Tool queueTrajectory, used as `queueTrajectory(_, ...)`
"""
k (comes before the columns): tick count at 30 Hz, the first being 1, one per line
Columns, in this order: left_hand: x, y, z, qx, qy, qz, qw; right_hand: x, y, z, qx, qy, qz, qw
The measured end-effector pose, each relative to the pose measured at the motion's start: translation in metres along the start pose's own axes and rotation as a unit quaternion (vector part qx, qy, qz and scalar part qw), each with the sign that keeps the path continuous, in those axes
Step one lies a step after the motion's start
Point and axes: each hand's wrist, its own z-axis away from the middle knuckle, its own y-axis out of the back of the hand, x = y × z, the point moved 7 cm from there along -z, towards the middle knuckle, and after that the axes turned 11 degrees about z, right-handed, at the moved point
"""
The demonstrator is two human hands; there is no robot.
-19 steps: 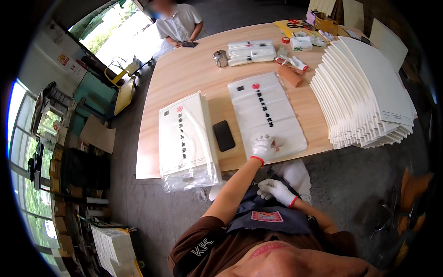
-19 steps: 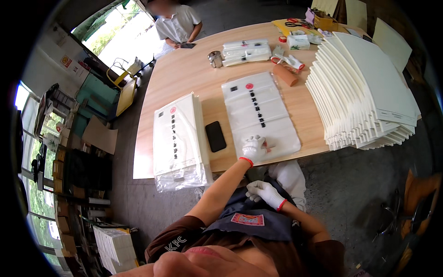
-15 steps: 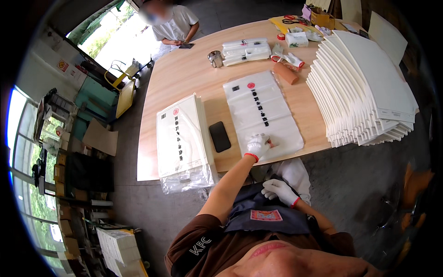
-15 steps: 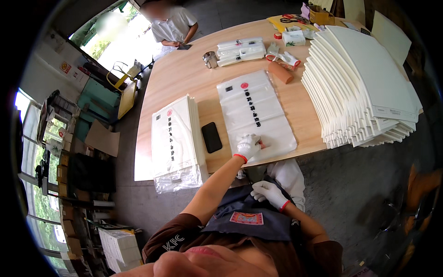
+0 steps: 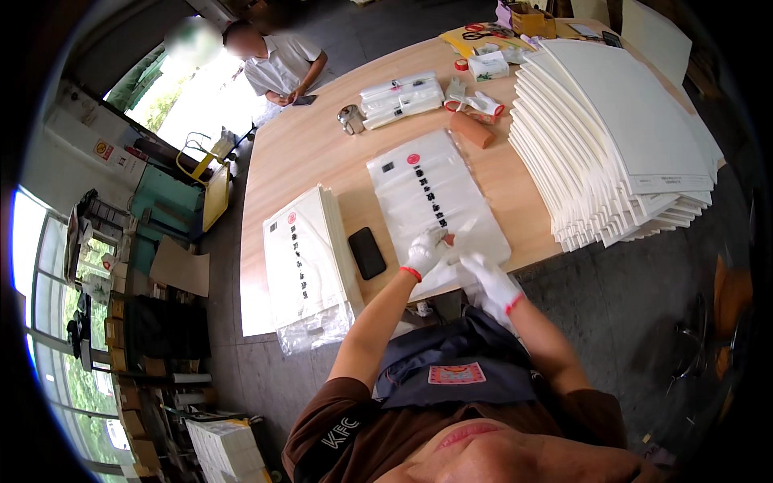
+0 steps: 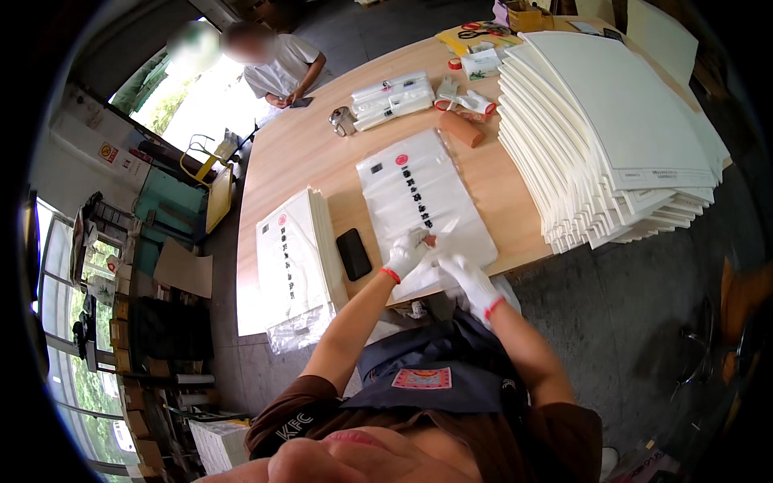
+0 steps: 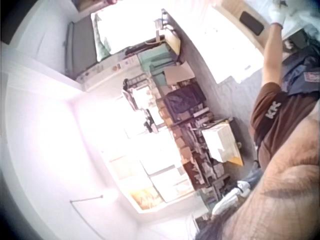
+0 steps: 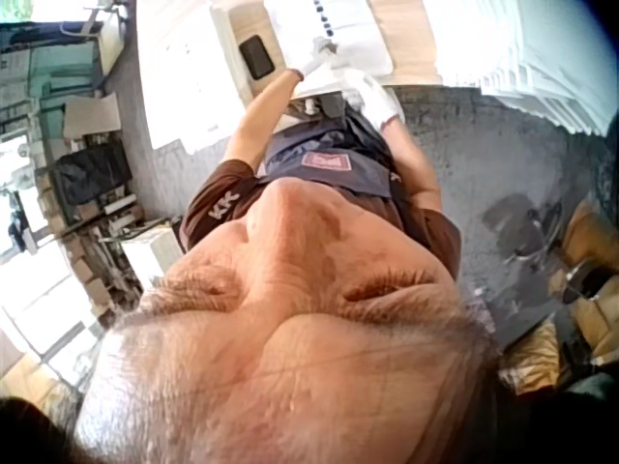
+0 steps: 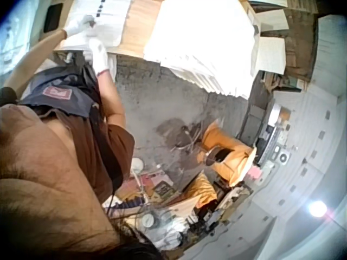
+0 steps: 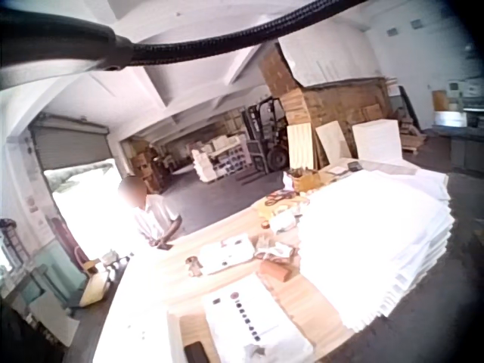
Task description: The person repeatedly picks up white paper documents from a stack, places them into clear plastic sleeves, and sets the sealed packages on the table. The process is performed one at a time with gloved hands.
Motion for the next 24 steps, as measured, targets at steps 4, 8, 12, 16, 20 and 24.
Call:
queueTrajectory(4, 0.009, 0.015, -0.015, 0.043, -0.014, 0.023, 0.999, -0.036, 0.011, -0.068, 0.180, 0.041, 0.116, 0.976)
queueTrajectory(8, -0.016, 0.068, -0.036, 0.067, -0.016, 0.573, 0.817, -0.016, 0.035, -0.068, 0.178, 0.077, 0.398, 0.897)
queueTrajectory(12, 0.049, 0.077, -0.019, 0.024, 0.007, 0.626, 0.779, -0.010, 0.080, -0.004, 0.240, 0.038, 0.626, 0.741)
queueTrajectory(16, 0.089, 0.042, -0.004, -0.024, 0.045, 0.366, 0.929, -0.064, 0.050, 0.020, 0.255, 0.088, 0.374, 0.887)
queueTrajectory(20, 0.205, 0.012, 0.060, -0.015, -0.312, 0.109, 0.944, -0.074, 0.001, 0.005, 0.396, 0.351, 0.451, 0.719)
queueTrajectory(24, 0.249, -0.012, 0.127, -0.085, -0.341, 0.119, 0.929, -0.039, 0.003, -0.004, 0.274, 0.160, 0.638, 0.701)
